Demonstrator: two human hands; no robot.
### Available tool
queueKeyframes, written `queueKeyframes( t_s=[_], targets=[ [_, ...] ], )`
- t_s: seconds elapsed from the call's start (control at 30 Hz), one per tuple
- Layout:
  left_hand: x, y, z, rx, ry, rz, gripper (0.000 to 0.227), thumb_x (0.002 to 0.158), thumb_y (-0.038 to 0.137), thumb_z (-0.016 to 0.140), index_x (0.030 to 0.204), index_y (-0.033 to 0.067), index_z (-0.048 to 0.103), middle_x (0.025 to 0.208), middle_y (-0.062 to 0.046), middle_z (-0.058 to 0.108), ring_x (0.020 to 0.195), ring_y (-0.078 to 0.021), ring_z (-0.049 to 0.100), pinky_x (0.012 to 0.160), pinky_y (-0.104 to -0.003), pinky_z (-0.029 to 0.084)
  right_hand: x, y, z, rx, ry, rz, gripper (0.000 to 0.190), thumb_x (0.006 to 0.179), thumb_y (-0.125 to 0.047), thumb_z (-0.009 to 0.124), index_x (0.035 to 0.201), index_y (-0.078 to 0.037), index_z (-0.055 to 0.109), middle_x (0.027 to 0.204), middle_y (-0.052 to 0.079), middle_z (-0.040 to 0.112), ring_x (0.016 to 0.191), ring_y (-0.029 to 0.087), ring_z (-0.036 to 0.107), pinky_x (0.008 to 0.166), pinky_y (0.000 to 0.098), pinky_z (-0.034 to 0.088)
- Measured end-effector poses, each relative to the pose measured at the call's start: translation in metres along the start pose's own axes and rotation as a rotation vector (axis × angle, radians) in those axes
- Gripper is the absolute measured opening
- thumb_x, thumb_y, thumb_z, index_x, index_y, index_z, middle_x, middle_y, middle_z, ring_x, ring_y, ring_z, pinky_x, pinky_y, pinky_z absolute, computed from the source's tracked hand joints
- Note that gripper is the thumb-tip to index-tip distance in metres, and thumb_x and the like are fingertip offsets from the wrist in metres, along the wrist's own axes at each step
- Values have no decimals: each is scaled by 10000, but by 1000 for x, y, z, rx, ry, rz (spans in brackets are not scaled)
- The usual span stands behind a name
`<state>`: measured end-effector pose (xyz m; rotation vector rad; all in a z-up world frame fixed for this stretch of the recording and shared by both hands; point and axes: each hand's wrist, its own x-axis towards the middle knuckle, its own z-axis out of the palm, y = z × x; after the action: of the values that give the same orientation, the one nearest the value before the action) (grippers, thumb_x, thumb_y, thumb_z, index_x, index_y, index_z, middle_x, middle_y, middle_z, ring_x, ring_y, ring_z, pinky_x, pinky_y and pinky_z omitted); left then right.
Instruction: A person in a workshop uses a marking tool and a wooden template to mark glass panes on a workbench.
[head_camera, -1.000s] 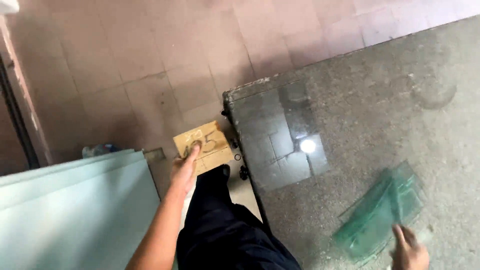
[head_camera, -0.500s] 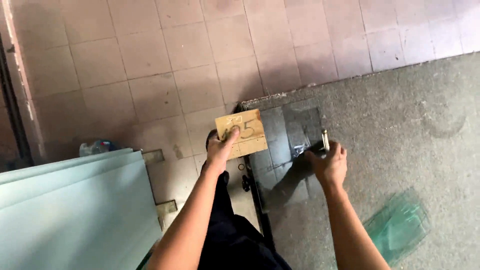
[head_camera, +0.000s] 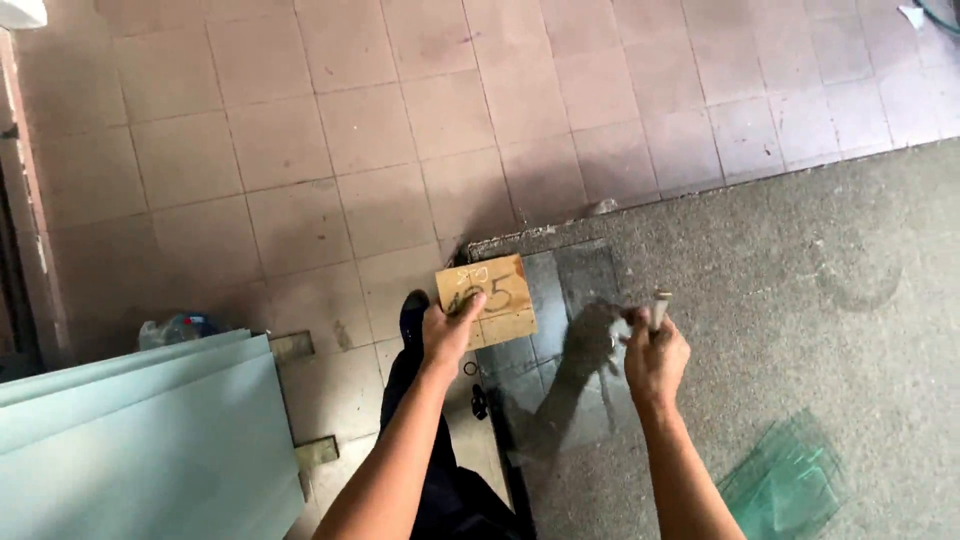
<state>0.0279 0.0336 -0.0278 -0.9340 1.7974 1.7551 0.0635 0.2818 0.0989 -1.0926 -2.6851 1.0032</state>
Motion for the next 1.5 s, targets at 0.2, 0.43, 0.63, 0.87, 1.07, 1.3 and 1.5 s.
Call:
queueKeyframes(
  t_s=[0.2,0.43,0.63,0.87,1.07,1.3,1.5],
  targets=[
    [-22,47,3,-67,-47,14,897,910,524,913,1499,-68,588,1368,-280,683,1351,-419,667,1017,-614,566,17,-58,32,311,-218,-118,428,1202,-422,439,1058,-114,698,873,77,582,820,247,648,803,427,532],
    [-15,32,-8,-4,-40,176,1123,975,500,867,1718,-72,249,1497,-321,611,1387,-485,644,1058,-690,613,29,-78,70,141,-336,-284,208,1078,-330,723,1107,-146,816,910,136,809,829,348,774,799,494,601],
    [-13,24,-7,76,5,212,912,952,512,867,1622,57,449,1387,-291,713,1294,-470,711,1015,-654,638,7,-93,61,23,-267,-274,155,1032,-211,743,959,-150,865,817,111,845,734,269,818,720,395,626],
    [-15,35,-4,34,17,275,1078,918,554,878,1680,-27,387,1414,-351,690,1337,-539,669,1073,-698,595,18,-76,77,-68,-285,-394,167,968,-260,758,960,-117,844,796,149,814,752,365,802,691,453,594],
    [-13,34,3,23,32,320,1067,905,539,893,1670,-33,416,1400,-355,701,1340,-547,665,1065,-704,596,12,-74,81,-93,-288,-431,169,1012,-202,731,905,-97,810,735,133,786,657,279,745,665,385,576],
    [-58,-2,-9,58,-9,231,1004,953,517,839,1692,0,398,1471,-305,695,1344,-449,704,1070,-643,614,-28,-20,74,-102,-208,-421,271,995,-330,775,825,-124,731,696,164,751,730,395,780,698,501,591],
    [-122,-50,-7,59,-52,163,972,1011,386,819,1726,-19,301,1608,-323,562,1479,-503,572,1198,-687,502,-80,29,32,-84,-234,-419,173,956,-212,732,806,-127,719,683,135,771,689,356,799,688,483,620]
  ],
)
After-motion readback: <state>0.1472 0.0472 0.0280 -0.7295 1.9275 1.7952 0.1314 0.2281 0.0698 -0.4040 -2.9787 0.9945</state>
